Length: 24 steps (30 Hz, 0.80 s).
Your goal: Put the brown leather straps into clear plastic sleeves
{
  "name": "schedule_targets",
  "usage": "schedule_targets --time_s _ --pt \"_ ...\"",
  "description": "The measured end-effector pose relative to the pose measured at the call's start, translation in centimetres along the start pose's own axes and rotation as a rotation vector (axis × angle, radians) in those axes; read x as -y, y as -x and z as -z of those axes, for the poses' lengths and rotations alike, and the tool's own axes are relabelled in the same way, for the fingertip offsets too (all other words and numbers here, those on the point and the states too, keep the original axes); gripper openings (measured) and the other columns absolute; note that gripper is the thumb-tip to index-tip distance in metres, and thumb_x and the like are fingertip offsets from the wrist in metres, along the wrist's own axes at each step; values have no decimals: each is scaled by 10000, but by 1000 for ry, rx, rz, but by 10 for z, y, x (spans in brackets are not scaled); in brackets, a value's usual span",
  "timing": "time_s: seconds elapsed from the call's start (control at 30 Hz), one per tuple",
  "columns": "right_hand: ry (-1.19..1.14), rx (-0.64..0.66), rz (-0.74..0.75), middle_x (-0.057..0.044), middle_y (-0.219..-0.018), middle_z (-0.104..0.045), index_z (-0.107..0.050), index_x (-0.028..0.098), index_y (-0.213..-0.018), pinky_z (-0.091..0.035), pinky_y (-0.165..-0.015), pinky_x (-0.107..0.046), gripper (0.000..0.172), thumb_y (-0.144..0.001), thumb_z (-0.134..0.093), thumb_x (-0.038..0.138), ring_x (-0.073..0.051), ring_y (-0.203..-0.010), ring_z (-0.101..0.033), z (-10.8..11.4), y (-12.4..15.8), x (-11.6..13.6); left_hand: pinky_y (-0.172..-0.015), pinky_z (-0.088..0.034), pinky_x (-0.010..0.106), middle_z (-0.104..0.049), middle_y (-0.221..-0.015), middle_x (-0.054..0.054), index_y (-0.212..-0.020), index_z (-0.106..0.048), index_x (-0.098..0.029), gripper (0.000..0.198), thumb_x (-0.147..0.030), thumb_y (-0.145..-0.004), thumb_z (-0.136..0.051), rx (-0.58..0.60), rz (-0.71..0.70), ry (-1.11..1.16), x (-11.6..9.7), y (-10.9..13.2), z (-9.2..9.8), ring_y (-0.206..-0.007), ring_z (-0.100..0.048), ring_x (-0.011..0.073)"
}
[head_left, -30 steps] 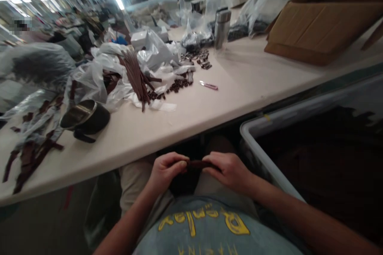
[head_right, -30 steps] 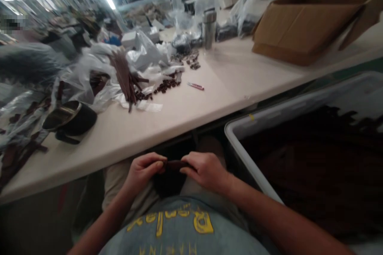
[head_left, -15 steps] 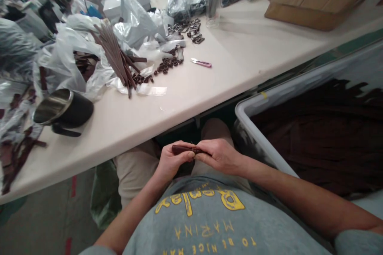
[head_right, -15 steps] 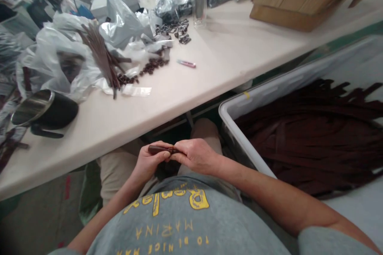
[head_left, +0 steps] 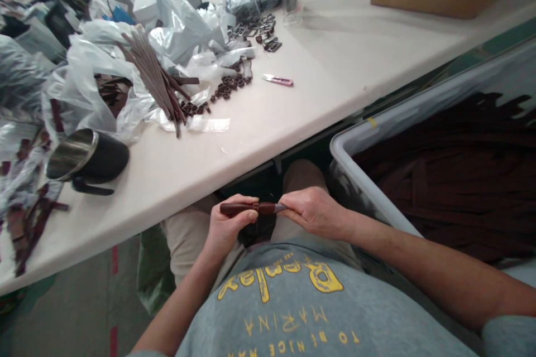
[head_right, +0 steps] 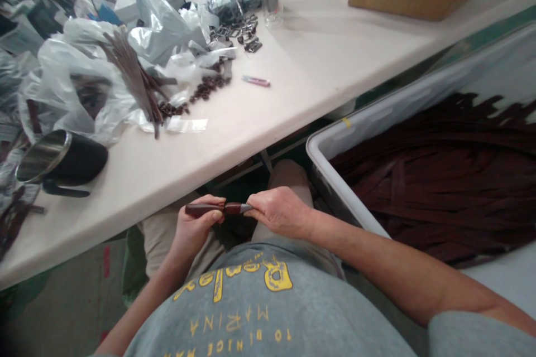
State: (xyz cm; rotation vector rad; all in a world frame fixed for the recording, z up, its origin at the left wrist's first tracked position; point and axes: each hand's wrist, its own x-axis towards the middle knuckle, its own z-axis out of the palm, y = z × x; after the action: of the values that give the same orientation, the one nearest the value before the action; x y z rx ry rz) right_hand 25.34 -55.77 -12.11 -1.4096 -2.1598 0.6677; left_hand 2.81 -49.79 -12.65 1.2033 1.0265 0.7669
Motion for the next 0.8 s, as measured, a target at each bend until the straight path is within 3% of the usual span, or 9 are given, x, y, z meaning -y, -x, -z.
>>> schedule_targets --time_s 0.23,0.4,0.63,0.8 --pt "3 19 10 -12 -681 -614 -582 179 -771 -248 -558 -276 349 -1034 -424 345 -140 -606 -521 -9 0 5 -629 -498 258 -695 -702 22 -781 -782 -177 182 -296 -655 -838 96 -46 -18 4 1 -31 -632 -600 141" --pt "38 98 -61 -21 -717 -648 -595 173 -794 -245 -564 -273 291 -1013 -499 338 -135 -608 -531 -12 -4 3 -702 -519 296 -718 -768 44 -800 -779 -180 184 -328 -696 -810 96 -67 -95 3 2 -28 -734 -641 184" --pt "-30 114 -70 -13 -656 -584 -578 194 -753 -222 -548 -291 360 -1025 -425 373 -141 -569 -485 -16 -4 0 -694 -540 292 -713 -774 43 -798 -766 -179 157 -269 -683 -825 80 -59 -59 6 4 -26 -731 -652 177" --pt "-193 96 -88 -51 -713 -635 -626 235 -775 -364 -589 -312 361 -1012 -431 425 -193 -642 -579 -6 -6 6 -605 -556 301 -718 -714 62 -798 -772 -184 172 -306 -691 -829 142 9 85 1 1 -30 -628 -649 178"
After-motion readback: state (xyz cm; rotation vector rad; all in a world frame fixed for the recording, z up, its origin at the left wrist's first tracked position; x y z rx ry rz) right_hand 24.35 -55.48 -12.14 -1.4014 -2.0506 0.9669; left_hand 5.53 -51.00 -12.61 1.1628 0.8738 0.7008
